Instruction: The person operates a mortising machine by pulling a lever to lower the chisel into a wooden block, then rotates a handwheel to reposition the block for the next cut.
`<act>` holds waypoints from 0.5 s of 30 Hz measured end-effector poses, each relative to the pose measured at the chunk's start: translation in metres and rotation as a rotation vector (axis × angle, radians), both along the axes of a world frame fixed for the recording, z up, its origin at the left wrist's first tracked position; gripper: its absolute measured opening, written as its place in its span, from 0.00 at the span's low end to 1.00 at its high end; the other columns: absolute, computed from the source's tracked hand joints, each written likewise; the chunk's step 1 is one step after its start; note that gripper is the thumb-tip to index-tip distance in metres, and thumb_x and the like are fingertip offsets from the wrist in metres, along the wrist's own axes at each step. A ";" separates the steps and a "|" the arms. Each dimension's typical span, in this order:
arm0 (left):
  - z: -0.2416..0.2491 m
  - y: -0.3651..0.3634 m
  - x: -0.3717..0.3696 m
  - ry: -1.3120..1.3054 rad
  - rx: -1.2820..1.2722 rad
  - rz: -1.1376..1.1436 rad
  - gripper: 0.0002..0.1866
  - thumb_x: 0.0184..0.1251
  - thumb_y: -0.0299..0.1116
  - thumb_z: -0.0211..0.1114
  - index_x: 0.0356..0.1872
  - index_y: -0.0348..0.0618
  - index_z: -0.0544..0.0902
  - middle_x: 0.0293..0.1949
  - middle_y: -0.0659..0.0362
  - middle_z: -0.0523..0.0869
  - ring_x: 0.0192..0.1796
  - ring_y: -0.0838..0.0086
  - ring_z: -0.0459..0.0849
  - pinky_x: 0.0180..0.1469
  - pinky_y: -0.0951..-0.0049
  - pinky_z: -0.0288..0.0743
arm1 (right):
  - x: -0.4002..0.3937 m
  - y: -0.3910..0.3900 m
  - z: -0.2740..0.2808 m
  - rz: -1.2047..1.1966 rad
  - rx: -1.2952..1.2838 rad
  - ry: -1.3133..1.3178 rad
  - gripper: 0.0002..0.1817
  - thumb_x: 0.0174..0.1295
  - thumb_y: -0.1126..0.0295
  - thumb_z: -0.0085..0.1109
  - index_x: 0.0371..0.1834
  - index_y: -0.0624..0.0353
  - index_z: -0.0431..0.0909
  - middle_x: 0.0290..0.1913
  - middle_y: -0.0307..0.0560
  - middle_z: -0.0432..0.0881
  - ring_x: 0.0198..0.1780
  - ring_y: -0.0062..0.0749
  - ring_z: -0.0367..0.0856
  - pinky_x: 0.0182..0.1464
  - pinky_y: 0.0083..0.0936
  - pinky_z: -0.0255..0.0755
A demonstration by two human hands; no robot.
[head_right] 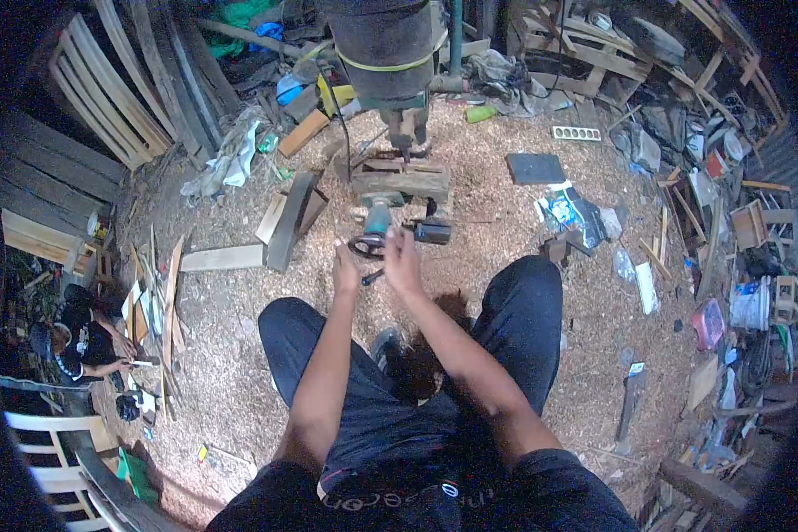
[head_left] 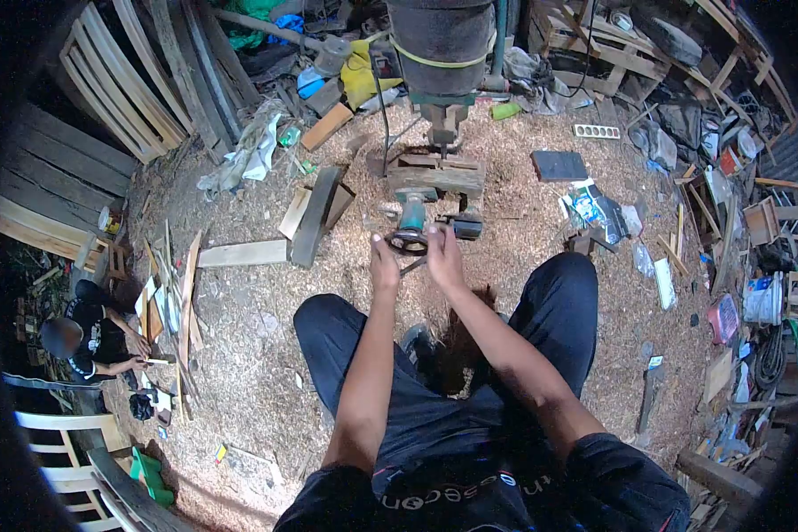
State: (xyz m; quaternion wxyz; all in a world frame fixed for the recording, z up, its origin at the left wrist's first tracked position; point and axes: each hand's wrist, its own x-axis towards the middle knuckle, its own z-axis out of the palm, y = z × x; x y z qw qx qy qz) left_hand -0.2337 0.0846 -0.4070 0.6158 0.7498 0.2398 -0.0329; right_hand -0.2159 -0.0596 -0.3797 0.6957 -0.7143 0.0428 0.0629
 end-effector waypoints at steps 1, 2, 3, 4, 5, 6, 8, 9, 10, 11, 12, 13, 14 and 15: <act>0.011 -0.009 -0.004 -0.084 0.092 0.027 0.40 0.82 0.59 0.28 0.77 0.35 0.58 0.75 0.41 0.65 0.77 0.52 0.63 0.78 0.62 0.53 | 0.004 -0.004 -0.031 0.000 -0.045 0.014 0.30 0.80 0.49 0.41 0.63 0.68 0.73 0.59 0.59 0.81 0.57 0.42 0.79 0.62 0.35 0.68; 0.020 -0.015 -0.003 -0.129 0.148 0.034 0.40 0.82 0.59 0.28 0.77 0.35 0.59 0.75 0.41 0.65 0.76 0.51 0.63 0.78 0.61 0.53 | 0.004 -0.007 -0.040 -0.010 -0.149 0.209 0.31 0.79 0.48 0.43 0.64 0.69 0.72 0.58 0.57 0.81 0.59 0.38 0.78 0.64 0.33 0.67; 0.029 -0.018 -0.005 -0.140 0.177 0.035 0.40 0.82 0.59 0.29 0.77 0.35 0.59 0.75 0.41 0.65 0.76 0.51 0.63 0.78 0.61 0.54 | 0.001 -0.001 -0.051 -0.058 -0.174 0.179 0.31 0.79 0.48 0.43 0.64 0.69 0.72 0.58 0.57 0.81 0.59 0.38 0.78 0.64 0.33 0.67; 0.037 -0.016 -0.010 -0.060 0.144 0.004 0.40 0.82 0.60 0.29 0.77 0.34 0.59 0.73 0.41 0.67 0.75 0.51 0.66 0.77 0.61 0.56 | -0.007 0.011 -0.052 -0.106 -0.196 0.151 0.31 0.79 0.48 0.43 0.65 0.69 0.72 0.57 0.57 0.81 0.58 0.37 0.78 0.64 0.33 0.67; 0.045 -0.014 -0.009 0.012 0.109 -0.023 0.40 0.82 0.60 0.29 0.77 0.34 0.59 0.72 0.41 0.69 0.73 0.52 0.69 0.77 0.62 0.58 | -0.006 0.011 -0.051 -0.066 -0.178 0.048 0.31 0.79 0.48 0.43 0.66 0.68 0.71 0.57 0.58 0.82 0.58 0.38 0.78 0.64 0.33 0.68; 0.048 -0.013 -0.008 0.085 0.071 -0.050 0.40 0.82 0.60 0.29 0.76 0.33 0.60 0.71 0.41 0.71 0.72 0.52 0.71 0.76 0.62 0.61 | -0.005 0.012 -0.041 -0.026 -0.155 -0.053 0.31 0.79 0.48 0.43 0.67 0.68 0.70 0.57 0.59 0.82 0.57 0.40 0.79 0.63 0.33 0.68; -0.041 0.021 0.001 0.108 0.057 -0.029 0.40 0.81 0.61 0.30 0.78 0.36 0.56 0.76 0.41 0.63 0.77 0.49 0.61 0.78 0.60 0.53 | -0.013 -0.005 0.028 -0.050 -0.011 0.092 0.34 0.78 0.48 0.44 0.71 0.69 0.66 0.62 0.66 0.78 0.65 0.50 0.75 0.69 0.36 0.63; -0.069 0.031 0.010 0.109 0.052 -0.023 0.40 0.80 0.61 0.30 0.79 0.38 0.55 0.78 0.41 0.59 0.79 0.47 0.56 0.79 0.59 0.50 | -0.010 -0.009 0.048 -0.068 0.063 0.154 0.35 0.77 0.47 0.45 0.73 0.69 0.64 0.64 0.70 0.76 0.69 0.56 0.72 0.72 0.37 0.61; 0.000 0.000 0.002 0.020 -0.107 0.131 0.40 0.81 0.61 0.29 0.79 0.38 0.55 0.79 0.43 0.58 0.80 0.49 0.56 0.79 0.60 0.51 | -0.002 -0.005 0.014 -0.117 0.048 0.100 0.33 0.78 0.48 0.42 0.70 0.68 0.66 0.61 0.68 0.79 0.67 0.53 0.75 0.70 0.37 0.63; 0.014 -0.011 0.005 -0.052 0.057 0.040 0.39 0.81 0.60 0.28 0.80 0.41 0.54 0.79 0.43 0.57 0.80 0.50 0.55 0.80 0.58 0.49 | 0.003 -0.001 -0.019 -0.091 0.018 0.126 0.33 0.78 0.47 0.41 0.71 0.67 0.66 0.61 0.68 0.78 0.67 0.52 0.74 0.70 0.37 0.63; 0.017 -0.019 0.004 -0.116 0.218 -0.050 0.38 0.81 0.60 0.27 0.80 0.43 0.54 0.79 0.44 0.56 0.81 0.51 0.54 0.80 0.56 0.48 | 0.000 0.004 -0.019 -0.064 -0.015 0.163 0.34 0.79 0.46 0.40 0.71 0.66 0.66 0.62 0.68 0.78 0.68 0.51 0.74 0.70 0.36 0.63; 0.020 -0.024 0.003 -0.179 0.381 -0.138 0.38 0.81 0.60 0.27 0.81 0.45 0.53 0.79 0.44 0.56 0.81 0.52 0.53 0.81 0.54 0.46 | -0.005 0.007 -0.020 -0.034 -0.046 0.201 0.34 0.79 0.45 0.38 0.71 0.66 0.66 0.62 0.68 0.78 0.68 0.49 0.74 0.70 0.36 0.62; 0.024 -0.024 0.001 -0.245 0.550 -0.226 0.37 0.81 0.59 0.26 0.81 0.48 0.52 0.80 0.45 0.55 0.82 0.53 0.52 0.81 0.52 0.44 | -0.009 0.005 -0.019 0.064 -0.098 0.163 0.38 0.78 0.41 0.34 0.75 0.63 0.62 0.70 0.68 0.71 0.75 0.48 0.66 0.75 0.33 0.56; 0.016 -0.015 0.007 -0.142 0.157 -0.142 0.38 0.81 0.62 0.29 0.81 0.49 0.53 0.80 0.46 0.56 0.81 0.53 0.52 0.81 0.59 0.44 | -0.008 0.003 0.001 0.157 -0.009 0.142 0.39 0.77 0.40 0.34 0.78 0.62 0.59 0.75 0.64 0.64 0.79 0.49 0.57 0.78 0.33 0.48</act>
